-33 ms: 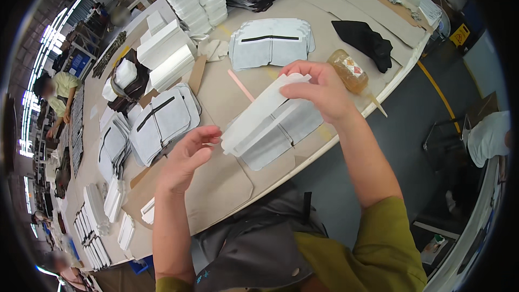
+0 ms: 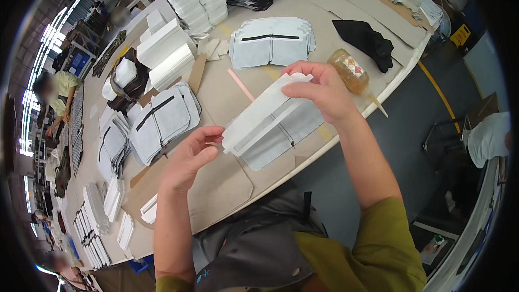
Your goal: Assembling and gluing zipper components for leather bags in a factory workshop.
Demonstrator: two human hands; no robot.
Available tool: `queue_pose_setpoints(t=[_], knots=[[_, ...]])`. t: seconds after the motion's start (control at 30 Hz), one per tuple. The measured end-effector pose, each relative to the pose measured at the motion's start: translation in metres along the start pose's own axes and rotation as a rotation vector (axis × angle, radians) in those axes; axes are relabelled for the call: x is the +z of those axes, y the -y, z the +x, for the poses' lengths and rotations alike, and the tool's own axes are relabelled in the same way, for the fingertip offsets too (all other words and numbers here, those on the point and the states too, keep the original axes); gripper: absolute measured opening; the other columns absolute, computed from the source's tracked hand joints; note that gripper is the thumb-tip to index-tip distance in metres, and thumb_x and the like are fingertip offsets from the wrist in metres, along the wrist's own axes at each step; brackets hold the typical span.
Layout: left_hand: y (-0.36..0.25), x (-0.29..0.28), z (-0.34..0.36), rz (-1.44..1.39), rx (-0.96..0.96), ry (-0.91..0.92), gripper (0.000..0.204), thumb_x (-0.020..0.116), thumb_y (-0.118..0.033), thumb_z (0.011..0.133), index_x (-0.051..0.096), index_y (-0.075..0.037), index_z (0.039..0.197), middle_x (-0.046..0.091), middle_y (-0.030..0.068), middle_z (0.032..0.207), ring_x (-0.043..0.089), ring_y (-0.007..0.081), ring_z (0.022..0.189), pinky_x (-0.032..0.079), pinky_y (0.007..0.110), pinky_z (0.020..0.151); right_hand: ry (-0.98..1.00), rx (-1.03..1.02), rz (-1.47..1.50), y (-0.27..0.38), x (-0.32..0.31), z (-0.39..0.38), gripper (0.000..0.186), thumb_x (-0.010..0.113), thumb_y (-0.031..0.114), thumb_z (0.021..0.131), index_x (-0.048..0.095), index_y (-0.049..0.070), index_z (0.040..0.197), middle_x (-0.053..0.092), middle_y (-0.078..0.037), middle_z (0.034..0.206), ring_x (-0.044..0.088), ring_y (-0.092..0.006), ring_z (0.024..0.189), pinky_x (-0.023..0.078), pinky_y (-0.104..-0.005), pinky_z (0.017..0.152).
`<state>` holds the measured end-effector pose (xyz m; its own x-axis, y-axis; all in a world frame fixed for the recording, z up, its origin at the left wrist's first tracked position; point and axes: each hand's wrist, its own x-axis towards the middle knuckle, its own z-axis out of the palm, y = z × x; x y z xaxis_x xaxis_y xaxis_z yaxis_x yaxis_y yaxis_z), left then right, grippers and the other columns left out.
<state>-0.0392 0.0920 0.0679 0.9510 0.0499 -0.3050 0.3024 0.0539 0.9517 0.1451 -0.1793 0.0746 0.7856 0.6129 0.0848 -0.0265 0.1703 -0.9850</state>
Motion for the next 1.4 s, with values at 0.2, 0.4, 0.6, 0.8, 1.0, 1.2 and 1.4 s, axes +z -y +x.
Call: queue_pose_setpoints(t=[0.2,0.4,0.6,0.8,1.0,1.2,1.4], knots=[[0.007,0.014,0.033,0.062,-0.014,-0.066,0.037,0.079,-0.028,0.091,0.066,-0.003,0.116,0.064,0.001,0.106,0.056,0.0112,0.098,0.043,0.027,0.092,-0.064,0.023,0.058,-0.023,-0.011,0.004,0.017,0.076,0.006,0.083,0.072,0.001,0.099,0.07,-0.004,0.103,0.063,-0.0109,0.094,0.046,-0.0272,0.088],[0.004,0.021,0.047,0.061,-0.072,-0.24,0.022,0.073,-0.023,0.094,0.068,-0.003,0.103,0.061,-0.002,0.09,0.051,0.0074,0.082,0.04,0.024,0.071,-0.188,0.129,-0.179,-0.043,-0.015,0.01,0.02,0.079,0.015,0.084,0.073,0.002,0.098,0.072,-0.001,0.089,0.064,-0.0084,0.078,0.05,-0.0259,0.073],[0.019,0.024,0.058,0.335,-0.009,-0.369,0.017,0.073,-0.019,0.091,0.069,-0.003,0.093,0.061,-0.0018,0.085,0.05,0.0073,0.077,0.04,0.025,0.068,-0.191,0.213,-0.521,-0.057,-0.011,0.024,0.019,0.078,0.017,0.081,0.072,0.002,0.091,0.07,-0.004,0.083,0.062,-0.0098,0.072,0.05,-0.028,0.065],[0.035,0.02,0.074,0.594,0.097,-0.385,0.016,0.072,-0.015,0.09,0.067,0.0,0.087,0.06,-0.0008,0.077,0.05,0.0078,0.069,0.043,0.027,0.062,-0.192,0.105,-0.783,-0.07,-0.014,0.037,0.025,0.078,0.023,0.075,0.072,0.002,0.086,0.068,-0.011,0.081,0.064,-0.023,0.071,0.053,-0.0374,0.068],[0.033,0.023,0.075,0.699,0.131,-0.436,0.012,0.072,-0.013,0.085,0.066,-0.003,0.082,0.065,0.0038,0.075,0.056,0.0166,0.068,0.044,0.034,0.068,-0.18,0.039,-0.871,-0.069,-0.01,0.04,0.022,0.078,0.021,0.074,0.069,0.002,0.082,0.066,-0.012,0.079,0.062,-0.0269,0.074,0.051,-0.0399,0.069],[0.029,0.028,0.076,0.747,0.117,-0.472,0.009,0.072,-0.012,0.082,0.065,-0.008,0.078,0.066,0.0038,0.073,0.061,0.0236,0.071,0.041,0.04,0.076,-0.201,-0.029,-0.907,-0.074,-0.007,0.038,0.02,0.078,0.018,0.074,0.068,0.002,0.08,0.065,-0.01,0.078,0.061,-0.0267,0.074,0.049,-0.0399,0.067],[0.033,0.03,0.078,0.807,0.169,-0.504,0.01,0.072,-0.01,0.08,0.063,-0.01,0.076,0.065,0.003,0.072,0.062,0.0239,0.072,0.041,0.041,0.073,-0.203,-0.047,-0.921,-0.07,-0.002,0.038,0.016,0.078,0.014,0.075,0.066,0.003,0.079,0.064,-0.009,0.077,0.06,-0.0257,0.077,0.048,-0.039,0.068]])
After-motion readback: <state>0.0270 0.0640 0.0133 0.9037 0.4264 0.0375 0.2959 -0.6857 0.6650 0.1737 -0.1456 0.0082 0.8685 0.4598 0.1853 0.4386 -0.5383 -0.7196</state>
